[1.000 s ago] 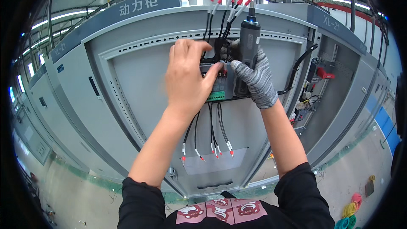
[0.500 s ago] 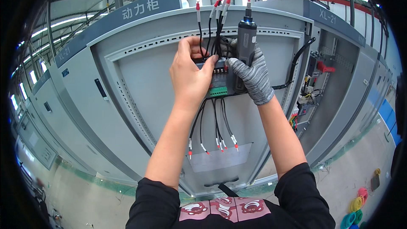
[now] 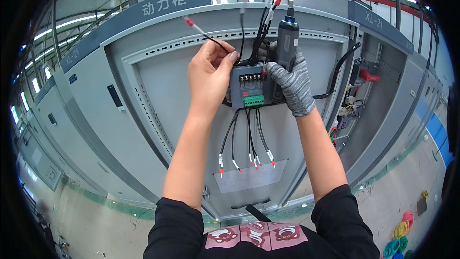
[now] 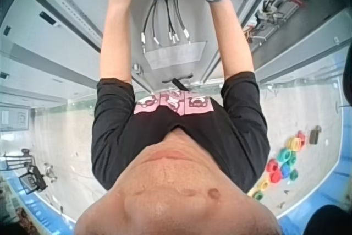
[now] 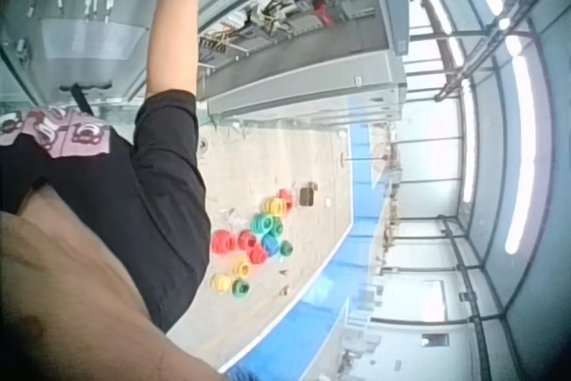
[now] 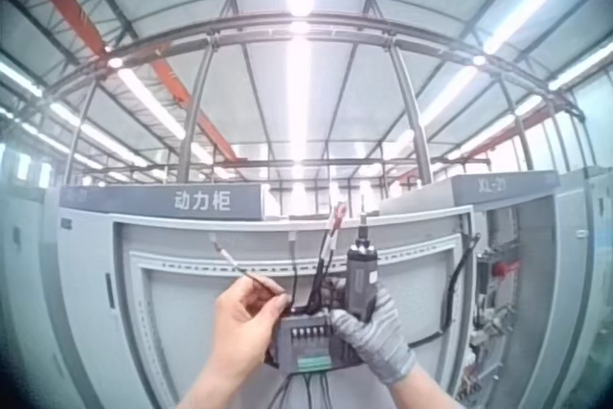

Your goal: The person strips wire insulation with pliers and secures wires into a terminal block using a cordless screwdriver. The person works inside an open electrical cabinet, handling multiple black wires with red connectors.

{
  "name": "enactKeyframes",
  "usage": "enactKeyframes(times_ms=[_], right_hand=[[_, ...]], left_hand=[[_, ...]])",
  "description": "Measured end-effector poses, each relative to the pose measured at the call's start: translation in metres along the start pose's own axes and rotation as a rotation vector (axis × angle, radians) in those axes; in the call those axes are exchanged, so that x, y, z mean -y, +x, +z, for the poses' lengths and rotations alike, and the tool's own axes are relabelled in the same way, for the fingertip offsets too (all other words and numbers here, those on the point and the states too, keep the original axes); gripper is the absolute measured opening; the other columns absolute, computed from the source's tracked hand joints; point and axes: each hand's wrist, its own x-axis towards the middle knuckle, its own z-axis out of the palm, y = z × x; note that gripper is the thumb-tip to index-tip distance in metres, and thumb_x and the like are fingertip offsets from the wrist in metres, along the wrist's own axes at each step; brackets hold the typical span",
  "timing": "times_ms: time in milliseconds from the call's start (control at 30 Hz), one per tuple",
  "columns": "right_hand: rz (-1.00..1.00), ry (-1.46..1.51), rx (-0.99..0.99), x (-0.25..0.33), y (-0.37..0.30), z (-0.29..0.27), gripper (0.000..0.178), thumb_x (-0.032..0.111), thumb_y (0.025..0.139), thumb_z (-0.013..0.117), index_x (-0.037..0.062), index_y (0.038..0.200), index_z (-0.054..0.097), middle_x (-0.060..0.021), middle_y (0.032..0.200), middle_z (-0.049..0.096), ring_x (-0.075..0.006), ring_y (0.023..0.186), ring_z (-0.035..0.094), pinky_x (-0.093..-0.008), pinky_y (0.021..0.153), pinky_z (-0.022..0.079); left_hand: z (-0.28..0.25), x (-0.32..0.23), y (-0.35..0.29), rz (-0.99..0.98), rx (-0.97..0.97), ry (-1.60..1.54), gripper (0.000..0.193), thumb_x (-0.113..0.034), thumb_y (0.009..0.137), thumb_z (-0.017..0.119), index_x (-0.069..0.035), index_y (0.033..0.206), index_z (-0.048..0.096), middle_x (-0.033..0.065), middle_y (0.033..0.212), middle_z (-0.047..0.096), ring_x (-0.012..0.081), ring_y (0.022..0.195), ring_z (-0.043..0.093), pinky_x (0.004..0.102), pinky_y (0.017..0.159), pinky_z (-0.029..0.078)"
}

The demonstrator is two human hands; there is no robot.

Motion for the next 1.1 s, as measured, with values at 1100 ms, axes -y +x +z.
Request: enactKeyframes(times_ms=[1100], right_hand=[[-0.039,-0.093,0.005,0.009,-0.001,0.002,0.049,0.007,0.08,0.075,0.0004,0.124,0.056,-0.0068,0.103,0.069,-0.0139,0.092,0.066,-0.0303,0.085,0.056]], left_hand=[[-0.003,-0.016,0.01,0.017,0.392,0.298,0.02,0.001,0.082,0.065,0.0,0.102,0.065,-0.0021,0.087,0.061,0.005,0.076,0.055,0.021,0.073,0.048]])
